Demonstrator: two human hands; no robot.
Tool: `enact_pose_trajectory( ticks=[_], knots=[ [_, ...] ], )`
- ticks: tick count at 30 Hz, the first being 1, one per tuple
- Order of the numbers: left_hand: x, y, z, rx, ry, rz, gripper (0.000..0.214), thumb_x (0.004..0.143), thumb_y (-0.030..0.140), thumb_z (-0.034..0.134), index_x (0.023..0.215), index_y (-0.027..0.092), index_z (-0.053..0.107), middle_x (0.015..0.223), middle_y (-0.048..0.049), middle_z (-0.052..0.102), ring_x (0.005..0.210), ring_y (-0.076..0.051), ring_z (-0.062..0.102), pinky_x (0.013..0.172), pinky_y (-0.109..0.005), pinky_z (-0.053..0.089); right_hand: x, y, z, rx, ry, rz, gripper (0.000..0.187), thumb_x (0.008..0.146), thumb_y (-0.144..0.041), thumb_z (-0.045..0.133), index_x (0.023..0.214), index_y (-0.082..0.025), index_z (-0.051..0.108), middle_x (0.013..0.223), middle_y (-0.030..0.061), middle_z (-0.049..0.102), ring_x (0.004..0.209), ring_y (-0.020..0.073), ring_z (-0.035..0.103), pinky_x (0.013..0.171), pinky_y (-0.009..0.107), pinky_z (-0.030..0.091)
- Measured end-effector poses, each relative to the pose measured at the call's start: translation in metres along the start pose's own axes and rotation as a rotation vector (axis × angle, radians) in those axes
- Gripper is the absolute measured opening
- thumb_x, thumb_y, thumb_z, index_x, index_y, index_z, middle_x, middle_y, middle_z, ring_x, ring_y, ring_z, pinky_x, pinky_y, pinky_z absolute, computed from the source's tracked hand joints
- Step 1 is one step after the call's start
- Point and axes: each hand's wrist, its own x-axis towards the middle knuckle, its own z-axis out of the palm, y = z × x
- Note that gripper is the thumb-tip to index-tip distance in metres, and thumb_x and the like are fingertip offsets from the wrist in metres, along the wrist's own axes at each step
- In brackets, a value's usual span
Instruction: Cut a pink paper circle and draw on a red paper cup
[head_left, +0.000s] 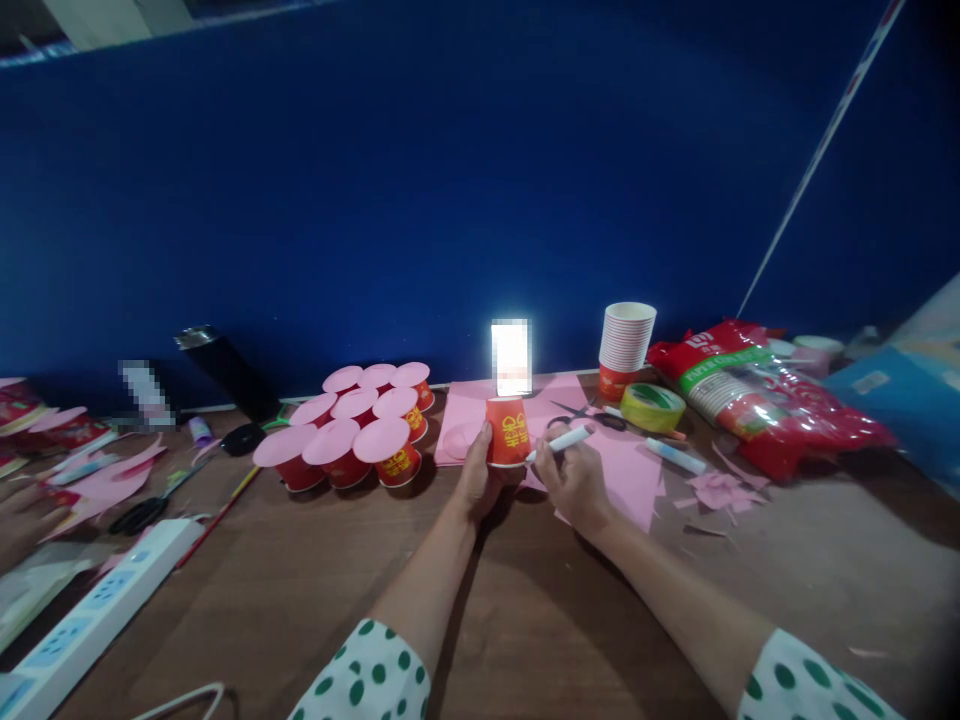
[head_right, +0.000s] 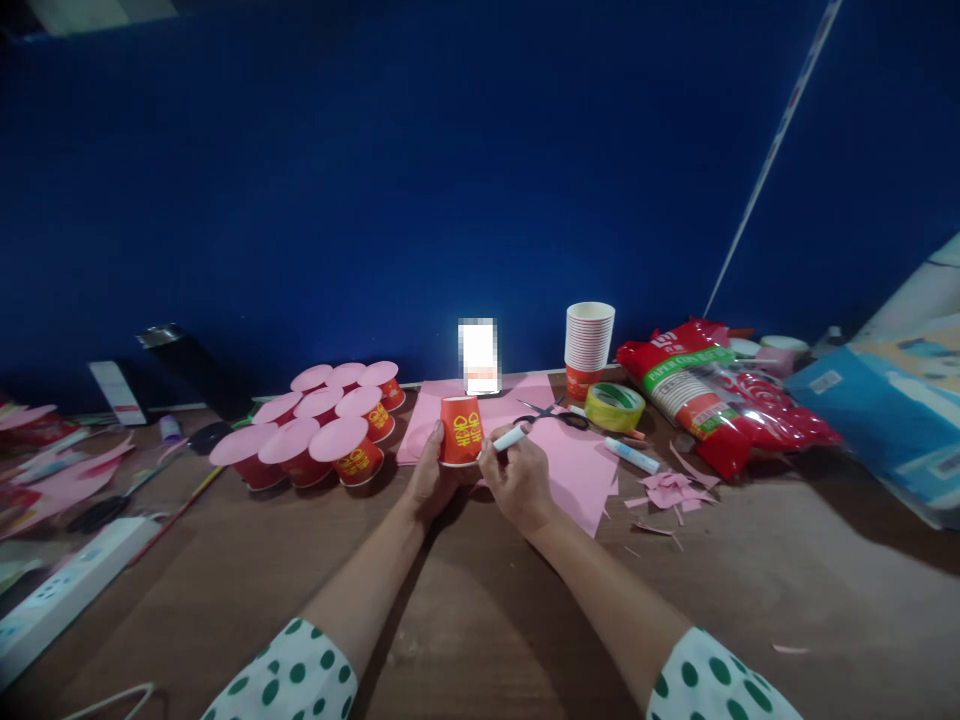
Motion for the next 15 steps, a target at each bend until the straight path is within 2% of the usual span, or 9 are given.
enact_pose_trajectory(
  ticks=[9,15],
  knots=[
    [-0.001,0.0031,0.0019,-0.024,0.002,-0.016,0.047,0.085,0.057,0.049,0.091,0.013,0.064,0.071,-0.0059,0.065,0.055,-0.015,0.059,0.055,-0.027,0.044,-0.0013,0.0016,0.003,0.003,0.033,-0.013,0.023,0.092,-0.028,0.042,0.073,-0.02,0.053,0.057,0.0007,0.057,0.05,0.0148,0.052,0.051,0.025,0.037],
    [-0.0016,0.0023,0.0039,-0.038,-0.006,-0.014,0.046,0.085,0.056,0.05,0.095,0.013,0.063,0.074,-0.0057,0.066,0.055,-0.013,0.058,0.048,-0.023,0.041,0.0,0.0011,0.0015,0.013,0.051,-0.001,0.021,0.092,-0.027,0.044,0.075,-0.02,0.053,0.059,0.001,0.059,0.049,0.0147,0.053,0.051,0.025,0.038]
  ],
)
